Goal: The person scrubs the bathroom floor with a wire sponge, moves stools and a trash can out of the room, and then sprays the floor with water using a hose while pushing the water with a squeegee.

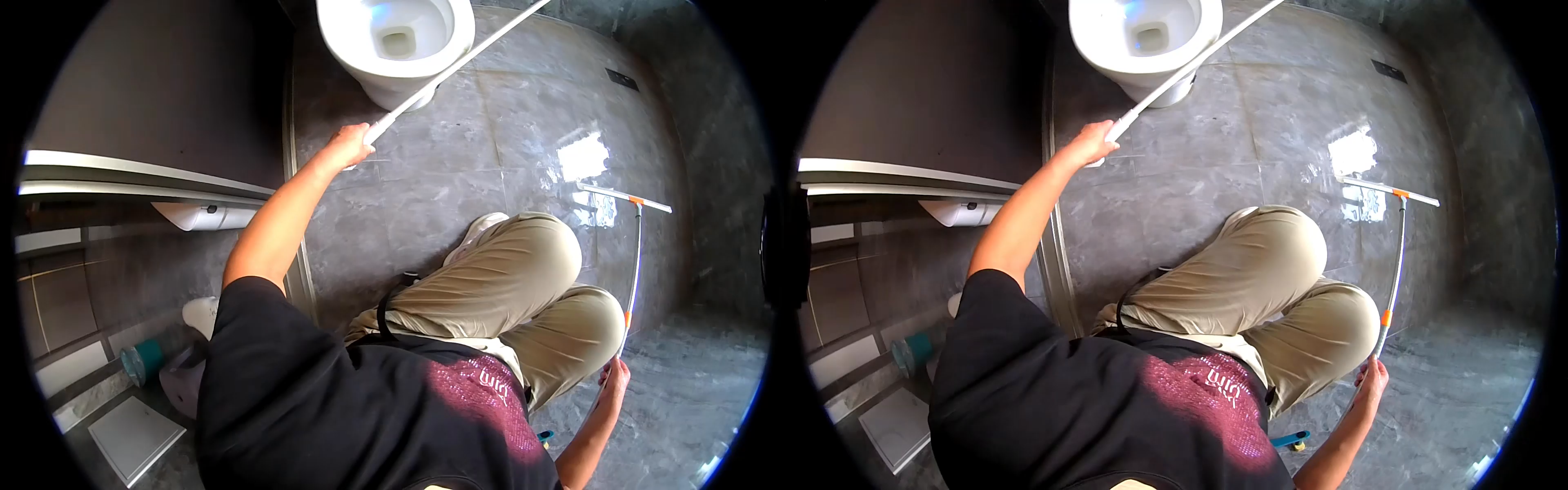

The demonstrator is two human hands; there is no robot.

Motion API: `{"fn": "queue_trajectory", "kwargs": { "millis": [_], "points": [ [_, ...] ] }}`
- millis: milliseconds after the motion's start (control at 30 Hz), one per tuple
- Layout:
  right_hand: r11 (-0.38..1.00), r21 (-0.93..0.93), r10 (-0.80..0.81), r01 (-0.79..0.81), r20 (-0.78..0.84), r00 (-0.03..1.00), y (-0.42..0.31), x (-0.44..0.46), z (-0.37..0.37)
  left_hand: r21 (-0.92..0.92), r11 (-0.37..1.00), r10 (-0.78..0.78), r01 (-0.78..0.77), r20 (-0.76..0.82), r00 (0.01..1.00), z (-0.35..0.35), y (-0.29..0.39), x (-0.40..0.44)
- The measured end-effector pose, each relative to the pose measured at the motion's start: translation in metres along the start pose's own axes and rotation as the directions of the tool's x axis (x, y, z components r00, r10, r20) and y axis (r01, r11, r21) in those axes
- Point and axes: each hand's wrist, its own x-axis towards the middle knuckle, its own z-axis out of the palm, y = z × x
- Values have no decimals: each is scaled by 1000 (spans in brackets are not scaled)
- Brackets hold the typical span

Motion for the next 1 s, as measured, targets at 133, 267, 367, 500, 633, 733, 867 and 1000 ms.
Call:
{"fn": "queue_trajectory", "kwargs": {
  "millis": [133,267,367,500,633,733,867,1000],
  "points": [
    [999,1,41,-41,27,999,6,9,-2,-48,999,15,-19,-89,996,35,20,11],
    [996,-49,81,-76,112,990,-4,11,9,-188,981,-57,42,-74,996,72,37,33],
    [994,-99,60,-37,235,970,-16,22,20,-305,952,-59,30,-87,994,90,53,46],
    [958,-260,-10,123,399,917,-43,39,45,-313,949,-67,18,-149,987,91,87,54],
    [906,-302,-114,295,497,860,-84,46,93,-265,963,-18,-40,-210,977,83,105,69],
    [994,-83,-12,73,577,817,-56,121,147,-226,973,-1,-51,-224,975,75,112,81],
    [740,-344,-272,578,634,724,-69,162,232,-200,976,24,-83,-282,959,69,129,85],
    [864,-211,-271,457,570,776,-120,148,281,-160,983,41,-92,-295,954,59,144,93]
  ]
}}
